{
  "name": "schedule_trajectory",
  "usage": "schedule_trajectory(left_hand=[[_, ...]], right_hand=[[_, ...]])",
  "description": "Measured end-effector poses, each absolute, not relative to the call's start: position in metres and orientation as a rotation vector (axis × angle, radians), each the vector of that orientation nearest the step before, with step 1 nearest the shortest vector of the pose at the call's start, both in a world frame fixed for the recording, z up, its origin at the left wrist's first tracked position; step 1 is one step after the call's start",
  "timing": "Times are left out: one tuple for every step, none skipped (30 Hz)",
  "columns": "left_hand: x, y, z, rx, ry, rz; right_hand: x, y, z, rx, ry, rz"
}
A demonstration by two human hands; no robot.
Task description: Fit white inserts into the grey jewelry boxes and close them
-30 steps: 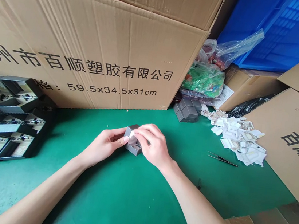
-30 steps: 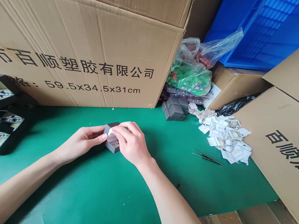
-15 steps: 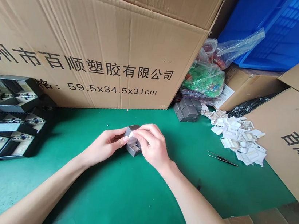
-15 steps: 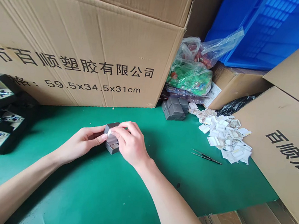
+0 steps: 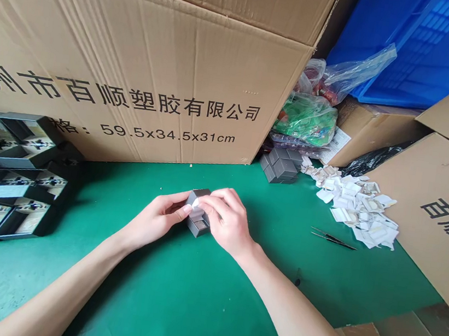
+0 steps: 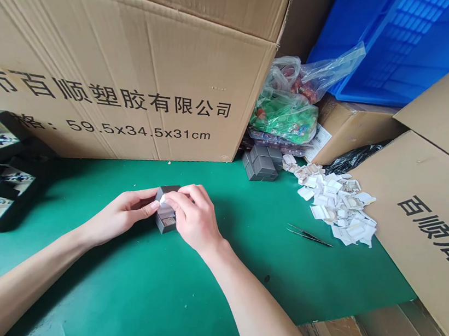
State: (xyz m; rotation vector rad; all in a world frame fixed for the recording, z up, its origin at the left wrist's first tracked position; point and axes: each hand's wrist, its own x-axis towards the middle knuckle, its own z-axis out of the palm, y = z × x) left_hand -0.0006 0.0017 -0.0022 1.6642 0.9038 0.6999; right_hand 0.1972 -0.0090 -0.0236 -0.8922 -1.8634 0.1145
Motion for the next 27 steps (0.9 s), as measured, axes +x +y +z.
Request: schedule_trajectory(left_hand=[[-0.0004,0.0017,-0.0022,1.663,0.903,0.702],[-0.0002,0.0016,-0.0022,1.662,0.902,0.704],[-0.0001,0.0015,-0.0022,1.662,0.900,0.705],[0.0000,0.0015,-0.0024,1.663,0.899,0.706],[0.0000,0.0016,-0.0025,1.664,0.898,0.705],[0.0000,0.0017,-0.0028,1.665,0.898,0.703],[-0.0001,0.0018,-0.0030,1.668,0.901,0.701],[-0.0004,0.0020,-0.0033,1.671,0.906,0.699],[-0.0006,0.0022,-0.0035,1.672,0.912,0.698],[-0.0010,0.0023,-0.0037,1.668,0.917,0.699],[-0.0014,0.0024,-0.0038,1.661,0.920,0.702],[-0.0017,0.0024,-0.0039,1.649,0.920,0.706],[-0.0019,0.0023,-0.0040,1.635,0.920,0.709],[-0.0021,0.0021,-0.0042,1.619,0.921,0.713],[-0.0021,0.0020,-0.0045,1.602,0.923,0.719],[-0.0019,0.0018,-0.0049,1.581,0.924,0.729],[-0.0015,0.0017,-0.0055,1.554,0.923,0.743],[-0.0011,0.0016,-0.0062,1.523,0.917,0.762],[-0.0005,0.0016,-0.0068,1.490,0.909,0.783],[0.0000,0.0017,-0.0074,1.463,0.900,0.803],[0.0005,0.0018,-0.0078,1.444,0.893,0.819],[0.0010,0.0019,-0.0079,1.434,0.890,0.831],[0.0013,0.0020,-0.0079,1.435,0.887,0.842],[0.0015,0.0022,-0.0078,1.443,0.884,0.849],[0.0017,0.0024,-0.0075,1.456,0.884,0.853],[0.0017,0.0027,-0.0073,1.473,0.887,0.854],[0.0018,0.0029,-0.0071,1.492,0.894,0.850]], right_hand=[[0.1969,-0.0091,-0.0237,-0.885,-1.863,0.111],[0.1967,-0.0091,-0.0240,-0.879,-1.864,0.110],[0.1965,-0.0090,-0.0244,-0.876,-1.865,0.113],[0.1965,-0.0089,-0.0250,-0.878,-1.864,0.120],[0.1966,-0.0088,-0.0256,-0.884,-1.862,0.130],[0.1967,-0.0086,-0.0260,-0.891,-1.859,0.142],[0.1968,-0.0085,-0.0263,-0.896,-1.854,0.153],[0.1970,-0.0084,-0.0265,-0.898,-1.850,0.164],[0.1972,-0.0082,-0.0264,-0.895,-1.847,0.174],[0.1973,-0.0080,-0.0261,-0.887,-1.844,0.187],[0.1973,-0.0078,-0.0256,-0.878,-1.837,0.202],[0.1971,-0.0075,-0.0251,-0.870,-1.822,0.221],[0.1968,-0.0071,-0.0245,-0.867,-1.799,0.247],[0.1964,-0.0068,-0.0238,-0.870,-1.763,0.280],[0.1958,-0.0064,-0.0233,-0.877,-1.716,0.320],[0.1952,-0.0060,-0.0228,-0.888,-1.666,0.366],[0.1946,-0.0057,-0.0225,-0.899,-1.616,0.415],[0.1941,-0.0054,-0.0224,-0.914,-1.571,0.464],[0.1936,-0.0051,-0.0223,-0.936,-1.534,0.511],[0.1932,-0.0049,-0.0223,-0.965,-1.506,0.554],[0.1930,-0.0048,-0.0223,-0.999,-1.485,0.593],[0.1928,-0.0048,-0.0222,-1.034,-1.469,0.629],[0.1927,-0.0049,-0.0220,-1.063,-1.457,0.660],[0.1926,-0.0051,-0.0216,-1.085,-1.451,0.686],[0.1925,-0.0055,-0.0210,-1.097,-1.449,0.706],[0.1923,-0.0059,-0.0202,-1.104,-1.447,0.722],[0.1921,-0.0063,-0.0195,-1.108,-1.445,0.735]])
